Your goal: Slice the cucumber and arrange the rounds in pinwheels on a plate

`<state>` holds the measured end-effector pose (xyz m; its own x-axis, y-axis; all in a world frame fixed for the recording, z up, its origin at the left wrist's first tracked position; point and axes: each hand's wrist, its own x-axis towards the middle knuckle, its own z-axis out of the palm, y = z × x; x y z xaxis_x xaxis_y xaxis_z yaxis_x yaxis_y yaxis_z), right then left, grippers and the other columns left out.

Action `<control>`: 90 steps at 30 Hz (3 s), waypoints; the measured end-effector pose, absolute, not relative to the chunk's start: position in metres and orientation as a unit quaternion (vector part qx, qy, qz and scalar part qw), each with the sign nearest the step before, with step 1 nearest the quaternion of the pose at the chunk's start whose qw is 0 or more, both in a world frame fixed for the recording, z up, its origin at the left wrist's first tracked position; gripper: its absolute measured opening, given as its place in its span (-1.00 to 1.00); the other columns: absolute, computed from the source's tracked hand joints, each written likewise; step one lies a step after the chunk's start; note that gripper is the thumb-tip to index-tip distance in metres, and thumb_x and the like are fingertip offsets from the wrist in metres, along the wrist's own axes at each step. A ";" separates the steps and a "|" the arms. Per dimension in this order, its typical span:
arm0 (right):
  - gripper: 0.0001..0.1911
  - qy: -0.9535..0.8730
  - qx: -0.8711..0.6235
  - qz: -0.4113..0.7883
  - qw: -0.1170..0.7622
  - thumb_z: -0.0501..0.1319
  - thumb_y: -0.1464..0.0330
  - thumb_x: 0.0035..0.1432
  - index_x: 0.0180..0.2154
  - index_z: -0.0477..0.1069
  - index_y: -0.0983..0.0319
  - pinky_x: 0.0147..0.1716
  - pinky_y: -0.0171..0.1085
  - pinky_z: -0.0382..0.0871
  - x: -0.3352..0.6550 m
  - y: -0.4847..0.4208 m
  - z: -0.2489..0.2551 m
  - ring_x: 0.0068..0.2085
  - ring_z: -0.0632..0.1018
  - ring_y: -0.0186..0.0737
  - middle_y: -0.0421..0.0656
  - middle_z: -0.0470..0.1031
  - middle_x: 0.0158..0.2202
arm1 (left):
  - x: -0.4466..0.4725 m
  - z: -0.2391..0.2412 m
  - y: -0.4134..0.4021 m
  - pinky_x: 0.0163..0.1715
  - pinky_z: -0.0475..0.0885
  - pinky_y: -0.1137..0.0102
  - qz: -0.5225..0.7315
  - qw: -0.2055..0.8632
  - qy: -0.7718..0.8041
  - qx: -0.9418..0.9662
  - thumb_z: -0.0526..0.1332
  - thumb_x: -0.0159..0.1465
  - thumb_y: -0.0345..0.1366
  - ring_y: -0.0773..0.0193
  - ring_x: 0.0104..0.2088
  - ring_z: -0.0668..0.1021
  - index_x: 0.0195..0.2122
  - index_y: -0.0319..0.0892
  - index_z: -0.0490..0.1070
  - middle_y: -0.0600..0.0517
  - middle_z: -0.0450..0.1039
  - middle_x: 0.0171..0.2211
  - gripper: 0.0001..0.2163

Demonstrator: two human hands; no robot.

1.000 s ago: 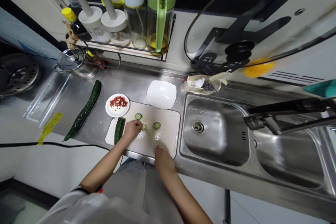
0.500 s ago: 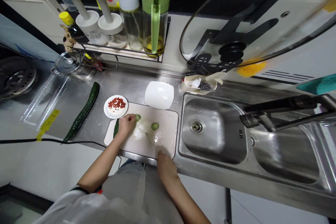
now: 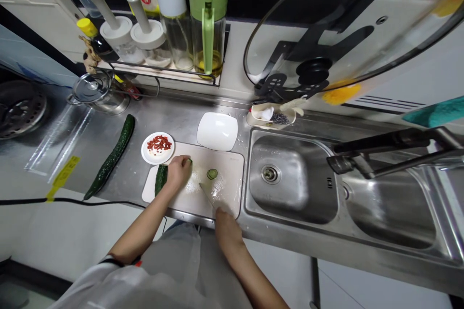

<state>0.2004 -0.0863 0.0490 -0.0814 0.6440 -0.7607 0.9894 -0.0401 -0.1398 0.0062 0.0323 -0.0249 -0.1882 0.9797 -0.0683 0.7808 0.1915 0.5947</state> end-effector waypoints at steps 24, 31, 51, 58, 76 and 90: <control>-0.57 0.650 0.631 -0.355 0.233 -0.14 0.65 0.14 -0.05 0.33 0.37 -0.23 -0.30 0.37 0.198 -0.085 0.052 -0.11 0.53 -0.12 0.09 0.51 -0.16 | 0.081 -0.016 0.043 -0.30 0.29 0.41 0.030 0.375 0.629 0.681 0.17 0.09 -0.41 0.25 -0.30 0.44 -0.32 -0.21 0.43 -0.03 0.43 -0.33 -0.87; -0.59 0.637 0.637 -0.358 0.247 -0.13 0.65 0.16 -0.07 0.34 0.34 -0.24 -0.32 0.37 0.195 -0.080 0.061 -0.12 0.54 -0.14 0.09 0.52 -0.20 | 0.078 -0.012 0.046 -0.31 0.30 0.43 0.022 0.382 0.605 0.698 0.14 0.10 -0.39 0.25 -0.30 0.47 -0.33 -0.16 0.50 -0.01 0.49 -0.32 -0.83; -0.61 0.657 0.642 -0.340 0.202 -0.11 0.62 0.11 -0.09 0.31 0.29 -0.31 -0.30 0.34 0.202 -0.080 0.048 -0.16 0.53 -0.12 0.02 0.49 -0.24 | 0.012 -0.019 0.014 -0.39 0.26 0.52 0.096 0.406 0.730 0.542 0.17 0.10 -0.38 0.37 -0.43 0.48 -0.47 -0.17 0.51 0.06 0.52 -0.47 -0.88; -0.67 0.676 0.631 -0.323 0.203 -0.11 0.59 0.17 -0.11 0.31 0.31 -0.32 -0.31 0.33 0.190 -0.074 0.040 -0.17 0.53 -0.14 0.04 0.47 -0.23 | 0.011 -0.017 0.016 -0.38 0.26 0.51 0.075 0.409 0.734 0.537 0.19 0.09 -0.35 0.35 -0.41 0.49 -0.47 -0.17 0.53 0.05 0.53 -0.46 -0.89; -0.60 0.658 0.636 -0.342 0.214 -0.13 0.63 0.12 -0.06 0.28 0.31 -0.27 -0.30 0.34 0.180 -0.065 0.041 -0.13 0.52 -0.15 0.07 0.47 -0.21 | 0.009 -0.023 0.019 -0.39 0.26 0.50 0.064 0.400 0.730 0.550 0.17 0.08 -0.35 0.33 -0.41 0.50 -0.49 -0.15 0.53 0.05 0.53 -0.47 -0.87; -0.57 0.625 0.643 -0.377 0.233 -0.14 0.66 0.09 -0.11 0.34 0.33 -0.31 -0.30 0.36 0.194 -0.082 0.053 -0.15 0.54 -0.12 0.06 0.52 -0.22 | 0.010 -0.021 0.016 -0.39 0.26 0.51 0.078 0.400 0.729 0.550 0.18 0.08 -0.33 0.36 -0.43 0.49 -0.46 -0.16 0.53 0.06 0.53 -0.47 -0.87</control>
<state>0.1938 -0.0822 0.0530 -0.0649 0.6281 -0.7754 0.9790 -0.1105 -0.1714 0.0103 0.0158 -0.0209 -0.0749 0.8637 -0.4984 0.7391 0.3836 0.5536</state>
